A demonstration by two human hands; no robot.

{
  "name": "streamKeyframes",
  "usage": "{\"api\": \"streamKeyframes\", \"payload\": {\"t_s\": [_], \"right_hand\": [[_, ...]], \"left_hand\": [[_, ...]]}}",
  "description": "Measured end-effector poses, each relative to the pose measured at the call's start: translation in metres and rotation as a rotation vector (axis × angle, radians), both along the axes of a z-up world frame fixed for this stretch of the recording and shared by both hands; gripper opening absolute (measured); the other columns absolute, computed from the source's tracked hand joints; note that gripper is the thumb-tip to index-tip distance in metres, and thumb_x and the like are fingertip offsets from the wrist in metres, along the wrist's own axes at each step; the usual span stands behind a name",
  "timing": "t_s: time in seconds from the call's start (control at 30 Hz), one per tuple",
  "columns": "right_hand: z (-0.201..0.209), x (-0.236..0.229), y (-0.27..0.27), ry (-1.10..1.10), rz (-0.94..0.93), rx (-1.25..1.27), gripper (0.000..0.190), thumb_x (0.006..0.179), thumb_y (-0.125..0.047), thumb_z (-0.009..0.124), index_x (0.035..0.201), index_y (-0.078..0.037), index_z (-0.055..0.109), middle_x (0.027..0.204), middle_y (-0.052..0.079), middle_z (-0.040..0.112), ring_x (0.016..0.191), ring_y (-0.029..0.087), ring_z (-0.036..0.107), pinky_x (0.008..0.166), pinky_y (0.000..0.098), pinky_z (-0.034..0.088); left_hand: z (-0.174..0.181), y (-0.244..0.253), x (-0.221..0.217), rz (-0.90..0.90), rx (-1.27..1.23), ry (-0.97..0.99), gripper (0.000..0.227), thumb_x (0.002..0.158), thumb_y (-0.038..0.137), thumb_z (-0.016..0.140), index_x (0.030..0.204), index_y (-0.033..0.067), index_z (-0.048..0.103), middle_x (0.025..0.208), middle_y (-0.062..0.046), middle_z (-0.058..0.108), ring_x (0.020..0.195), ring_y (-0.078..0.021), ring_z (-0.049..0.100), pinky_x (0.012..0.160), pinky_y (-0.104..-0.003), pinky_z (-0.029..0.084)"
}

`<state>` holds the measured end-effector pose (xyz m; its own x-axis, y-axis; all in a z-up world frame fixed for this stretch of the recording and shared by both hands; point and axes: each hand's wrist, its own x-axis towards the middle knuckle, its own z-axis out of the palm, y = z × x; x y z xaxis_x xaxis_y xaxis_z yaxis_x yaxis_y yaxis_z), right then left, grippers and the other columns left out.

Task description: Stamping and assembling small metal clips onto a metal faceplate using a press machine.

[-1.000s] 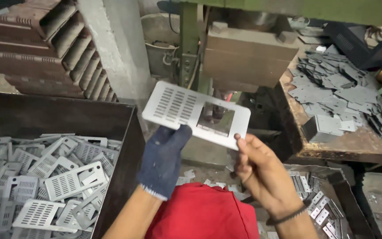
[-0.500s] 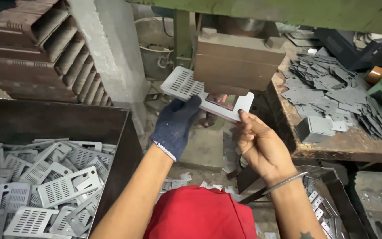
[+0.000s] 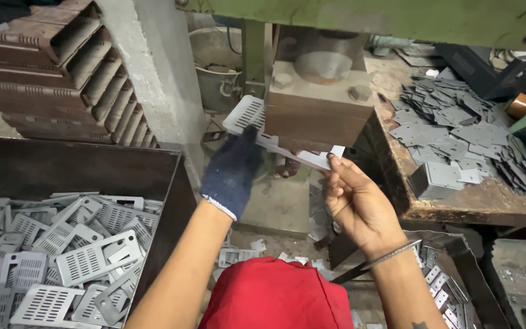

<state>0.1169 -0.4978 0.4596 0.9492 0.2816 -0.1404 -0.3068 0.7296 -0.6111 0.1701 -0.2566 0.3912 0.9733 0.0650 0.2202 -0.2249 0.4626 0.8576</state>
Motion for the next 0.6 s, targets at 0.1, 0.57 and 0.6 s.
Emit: {"api": "streamKeyframes", "payload": {"t_s": [0.1,0.57,0.6], "right_hand": [[0.002,-0.001,0.000,-0.003,-0.014,-0.020,0.009,0.097,-0.009,0.068,0.104,-0.004,0.065,0.089,0.004,0.070,0.068,0.006,0.067,0.057,0.0161,0.052],[0.003,-0.013,-0.008,0.033,-0.066,-0.062,0.013,0.095,-0.012,0.067,0.107,-0.006,0.068,0.086,0.001,0.072,0.067,0.004,0.067,0.055,0.0176,0.053],[0.001,-0.013,-0.009,0.021,-0.068,-0.068,0.013,0.095,-0.012,0.068,0.107,-0.007,0.068,0.086,0.000,0.072,0.068,0.005,0.068,0.055,0.0175,0.053]], "left_hand": [[0.019,-0.003,-0.003,0.066,0.002,0.018,0.034,0.094,0.018,0.066,0.127,0.0069,0.068,0.108,-0.003,0.066,0.093,-0.0128,0.064,0.080,-0.028,0.055],[0.031,-0.017,-0.011,-0.057,-0.402,0.180,0.024,0.094,0.023,0.071,0.113,0.0074,0.070,0.106,-0.004,0.072,0.098,-0.0154,0.069,0.085,-0.034,0.058],[0.030,-0.017,-0.010,-0.052,-0.382,0.199,0.023,0.096,0.023,0.071,0.113,0.0081,0.070,0.107,-0.003,0.071,0.098,-0.0150,0.068,0.085,-0.034,0.057]]}}
